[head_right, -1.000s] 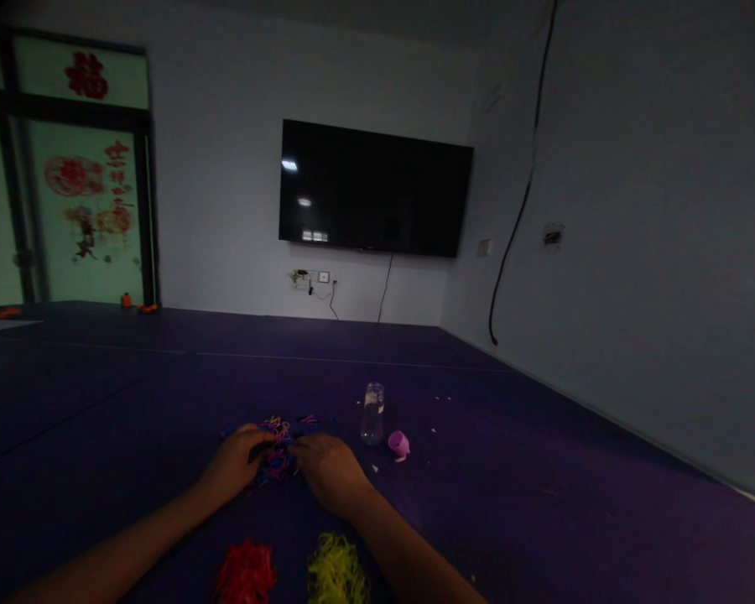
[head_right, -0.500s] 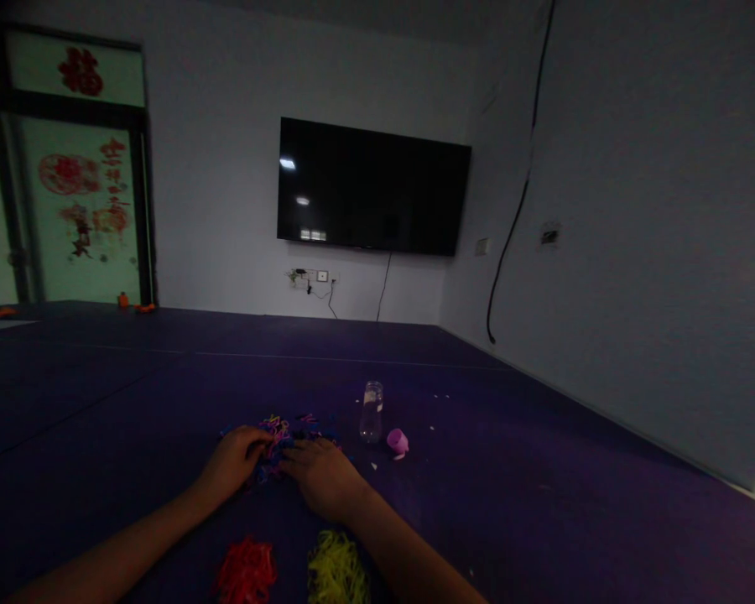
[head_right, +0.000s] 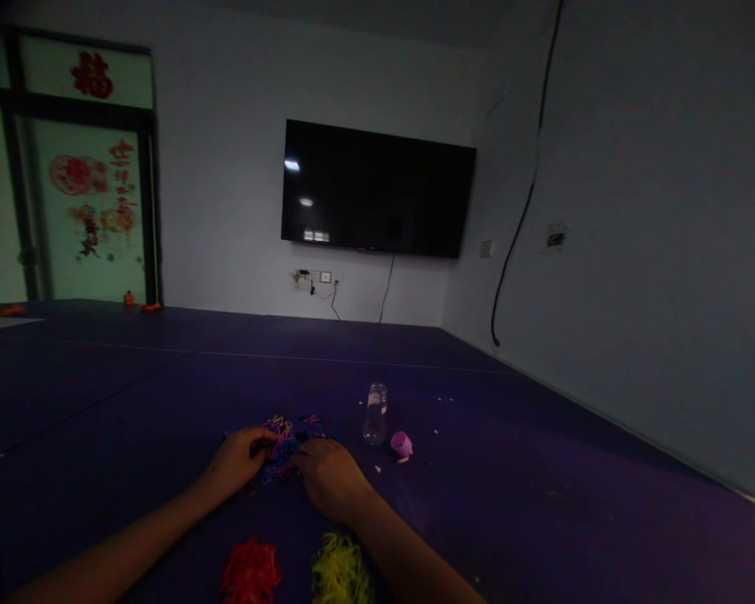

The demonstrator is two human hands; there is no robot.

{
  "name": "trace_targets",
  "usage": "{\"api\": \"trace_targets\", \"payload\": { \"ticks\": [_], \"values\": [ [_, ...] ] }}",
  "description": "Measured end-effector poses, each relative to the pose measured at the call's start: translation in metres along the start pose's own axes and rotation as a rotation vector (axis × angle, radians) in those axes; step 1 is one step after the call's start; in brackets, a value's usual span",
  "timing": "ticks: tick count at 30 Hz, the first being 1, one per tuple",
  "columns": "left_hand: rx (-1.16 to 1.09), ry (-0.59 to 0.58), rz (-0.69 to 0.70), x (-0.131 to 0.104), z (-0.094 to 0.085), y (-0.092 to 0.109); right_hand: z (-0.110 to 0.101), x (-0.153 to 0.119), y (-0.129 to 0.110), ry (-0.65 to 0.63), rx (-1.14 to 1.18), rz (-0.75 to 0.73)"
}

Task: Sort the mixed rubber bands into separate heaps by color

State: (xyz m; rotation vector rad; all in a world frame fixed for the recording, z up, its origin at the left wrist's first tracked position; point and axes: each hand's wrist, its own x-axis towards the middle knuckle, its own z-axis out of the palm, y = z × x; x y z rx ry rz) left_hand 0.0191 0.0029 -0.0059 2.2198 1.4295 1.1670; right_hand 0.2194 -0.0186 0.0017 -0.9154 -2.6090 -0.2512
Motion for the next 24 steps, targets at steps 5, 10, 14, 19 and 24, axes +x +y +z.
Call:
{"api": "trace_targets", "payload": {
  "ticks": [5,10,14,19,24],
  "values": [
    [0.026,-0.004,0.005,0.0009,-0.0002,0.0004,-0.0006,0.0004,-0.0002,0.011,0.007,0.002],
    [0.026,0.041,-0.012,0.0003,-0.0007,-0.0027,-0.0021,0.0013,-0.0018,0.003,0.020,0.002],
    [0.099,0.112,-0.058,0.0004,-0.0039,-0.0042,-0.0026,0.0017,-0.0026,0.007,0.029,-0.003],
    [0.126,0.164,-0.101,0.0020,-0.0068,-0.0048,-0.0036,0.0017,-0.0032,0.019,0.036,-0.001],
    [0.078,0.106,-0.013,0.0007,-0.0048,-0.0016,-0.0027,0.0019,-0.0027,0.006,0.017,-0.009]
  ]
}}
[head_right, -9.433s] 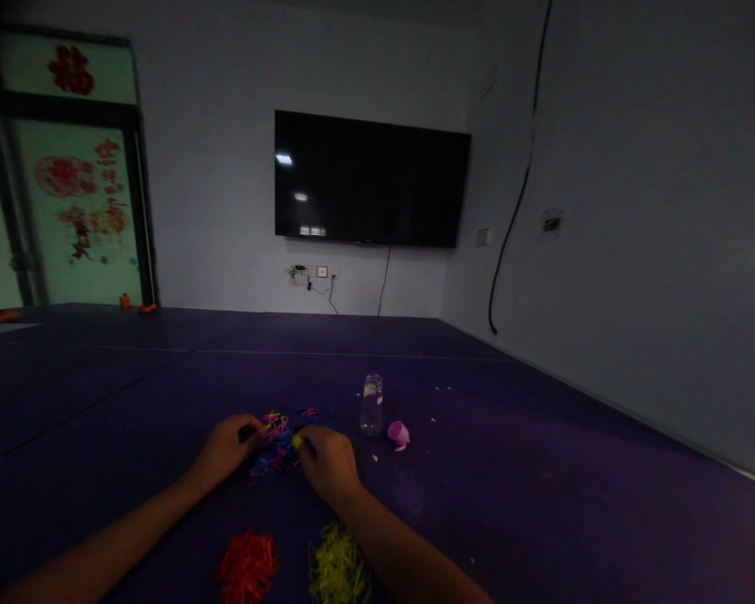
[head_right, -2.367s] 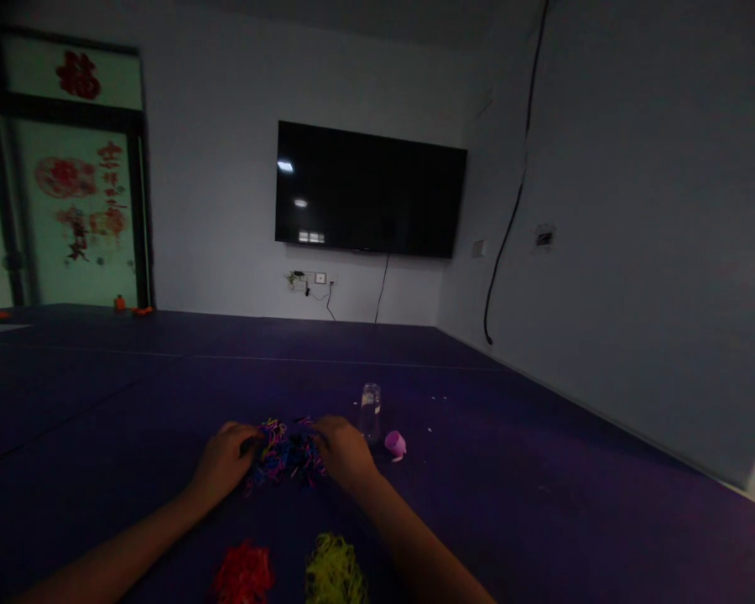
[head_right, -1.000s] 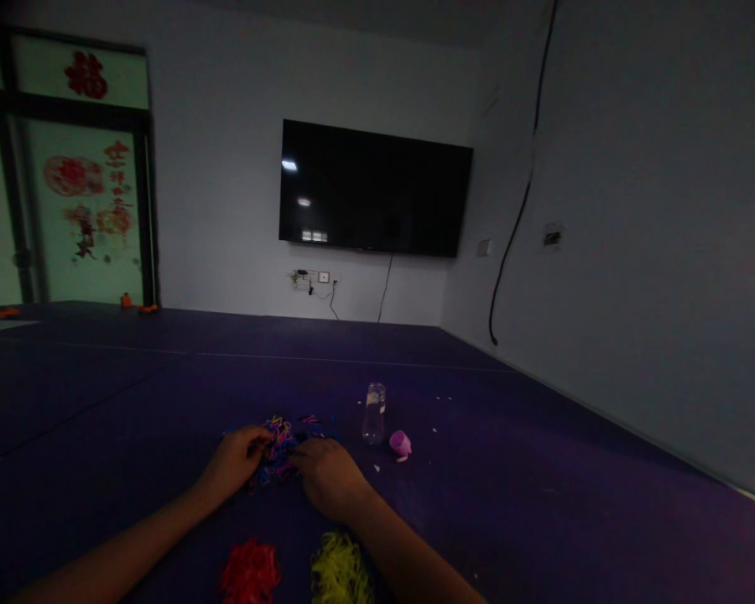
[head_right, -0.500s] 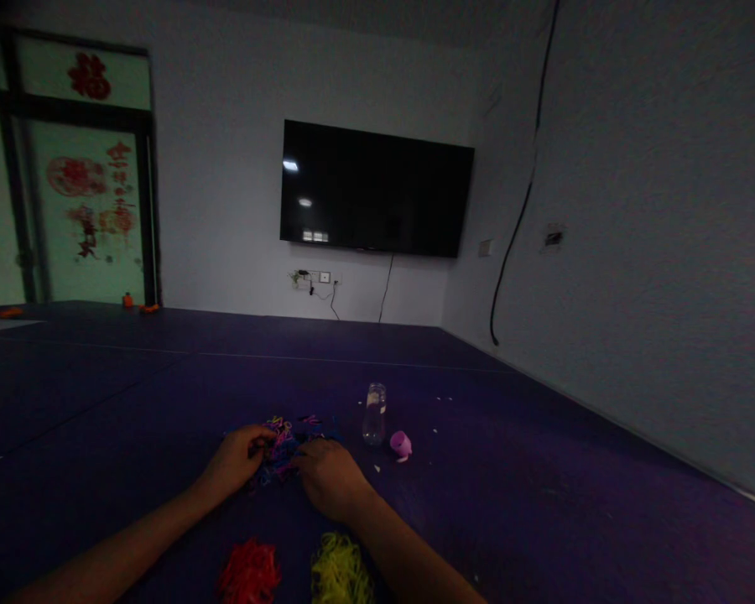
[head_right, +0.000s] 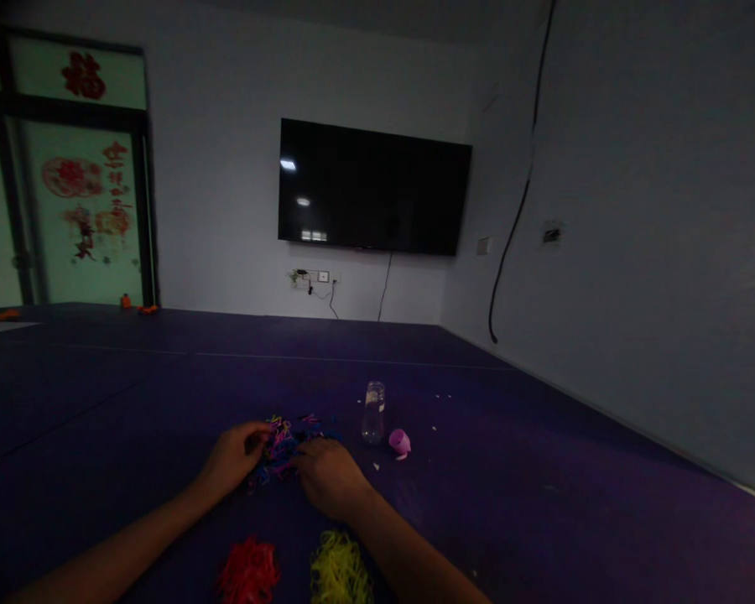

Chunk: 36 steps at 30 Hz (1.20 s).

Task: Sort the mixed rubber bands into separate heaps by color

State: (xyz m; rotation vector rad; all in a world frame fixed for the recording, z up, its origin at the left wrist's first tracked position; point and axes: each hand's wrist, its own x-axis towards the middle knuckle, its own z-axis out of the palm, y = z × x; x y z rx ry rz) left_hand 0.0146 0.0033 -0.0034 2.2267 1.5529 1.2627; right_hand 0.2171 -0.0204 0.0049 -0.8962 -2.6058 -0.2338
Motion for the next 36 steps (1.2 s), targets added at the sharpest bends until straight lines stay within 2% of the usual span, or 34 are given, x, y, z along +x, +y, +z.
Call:
{"api": "trace_targets", "payload": {
  "ticks": [21,27,31,36],
  "values": [
    [0.245,-0.193,0.063,-0.002,-0.003,0.008,0.002,0.001,0.001,-0.020,-0.016,-0.005],
    [0.093,-0.077,0.114,-0.002,0.003,0.000,0.003,0.000,0.002,0.008,0.015,-0.017],
    [-0.083,0.017,0.177,-0.001,0.004,0.001,0.001,0.003,0.001,0.082,0.108,0.034],
    [-0.282,-0.030,0.173,-0.003,0.005,0.008,0.003,0.004,0.000,0.196,0.243,0.128]
  ]
}}
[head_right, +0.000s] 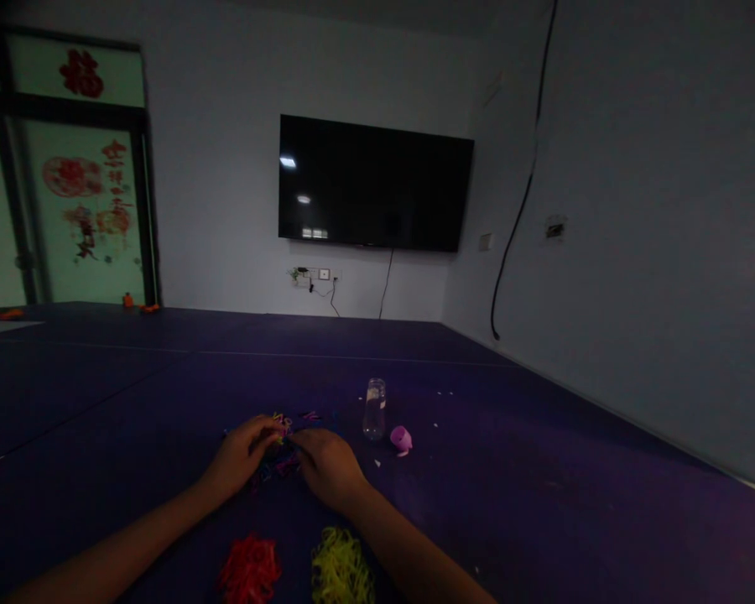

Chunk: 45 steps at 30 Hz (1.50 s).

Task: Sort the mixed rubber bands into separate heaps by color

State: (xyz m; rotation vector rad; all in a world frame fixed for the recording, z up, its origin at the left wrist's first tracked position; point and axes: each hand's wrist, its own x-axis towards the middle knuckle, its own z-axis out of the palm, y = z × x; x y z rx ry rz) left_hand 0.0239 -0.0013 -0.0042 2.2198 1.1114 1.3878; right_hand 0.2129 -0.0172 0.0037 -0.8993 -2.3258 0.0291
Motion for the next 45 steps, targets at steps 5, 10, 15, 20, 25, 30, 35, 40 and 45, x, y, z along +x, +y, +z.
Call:
{"api": "trace_targets", "payload": {
  "ticks": [5,10,15,20,25,30,35,40,45],
  "values": [
    [-0.204,-0.098,-0.110,-0.006,0.008,0.009,0.006,-0.002,0.003,0.051,-0.029,0.022],
    [-0.291,-0.155,-0.121,-0.008,0.011,0.015,0.010,-0.003,0.007,0.015,-0.107,-0.045],
    [-0.320,-0.164,-0.114,-0.007,0.010,0.013,0.011,-0.004,0.008,-0.004,-0.167,-0.084],
    [-0.350,-0.203,-0.110,-0.009,0.012,0.011,0.009,-0.004,0.006,-0.027,-0.192,-0.071],
    [-0.254,-0.139,-0.060,-0.009,0.010,0.012,0.005,-0.003,0.002,-0.057,-0.240,0.039],
    [0.090,0.072,-0.044,-0.002,-0.002,0.002,0.002,-0.002,0.002,0.001,-0.292,0.214],
    [0.277,0.046,-0.031,0.002,-0.010,-0.011,0.002,-0.001,0.004,-0.007,-0.319,0.284],
    [0.238,-0.108,-0.005,0.002,-0.008,-0.011,0.005,0.001,0.001,-0.066,-0.346,0.235],
    [0.337,-0.084,-0.111,0.000,-0.008,-0.014,0.005,0.002,0.000,-0.074,-0.350,0.218]
  ]
}}
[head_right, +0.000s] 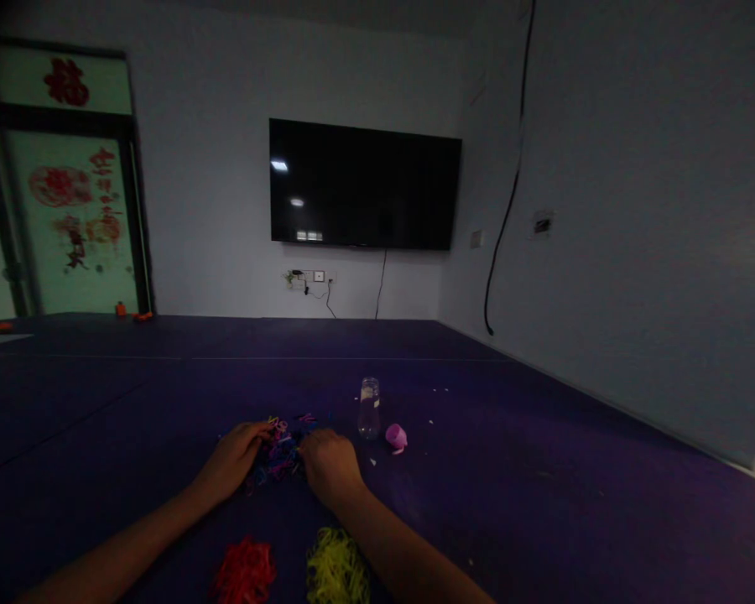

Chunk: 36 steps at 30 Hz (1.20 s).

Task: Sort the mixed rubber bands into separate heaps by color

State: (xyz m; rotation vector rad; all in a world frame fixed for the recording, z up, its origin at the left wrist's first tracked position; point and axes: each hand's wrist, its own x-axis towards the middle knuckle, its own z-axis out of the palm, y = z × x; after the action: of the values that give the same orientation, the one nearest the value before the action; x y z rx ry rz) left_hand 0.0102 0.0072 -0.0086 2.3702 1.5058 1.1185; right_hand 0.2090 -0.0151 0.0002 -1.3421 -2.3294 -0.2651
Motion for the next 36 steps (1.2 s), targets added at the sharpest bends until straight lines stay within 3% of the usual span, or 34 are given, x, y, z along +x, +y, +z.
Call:
{"api": "trace_targets", "payload": {
  "ticks": [4,9,19,36],
  "values": [
    [0.123,0.027,-0.048,-0.0001,-0.0013,-0.0006,-0.0010,-0.0003,0.0002,-0.015,-0.005,0.000],
    [0.083,0.055,0.008,0.0006,-0.0024,0.0020,-0.0016,-0.0010,0.0005,-0.028,-0.014,-0.007],
    [0.155,-0.036,0.010,0.0011,-0.0032,0.0063,-0.0021,-0.0015,0.0009,-0.037,-0.013,0.008],
    [0.182,-0.029,-0.051,0.0023,-0.0030,0.0037,-0.0006,-0.0017,0.0018,-0.023,-0.019,-0.016]
  ]
}}
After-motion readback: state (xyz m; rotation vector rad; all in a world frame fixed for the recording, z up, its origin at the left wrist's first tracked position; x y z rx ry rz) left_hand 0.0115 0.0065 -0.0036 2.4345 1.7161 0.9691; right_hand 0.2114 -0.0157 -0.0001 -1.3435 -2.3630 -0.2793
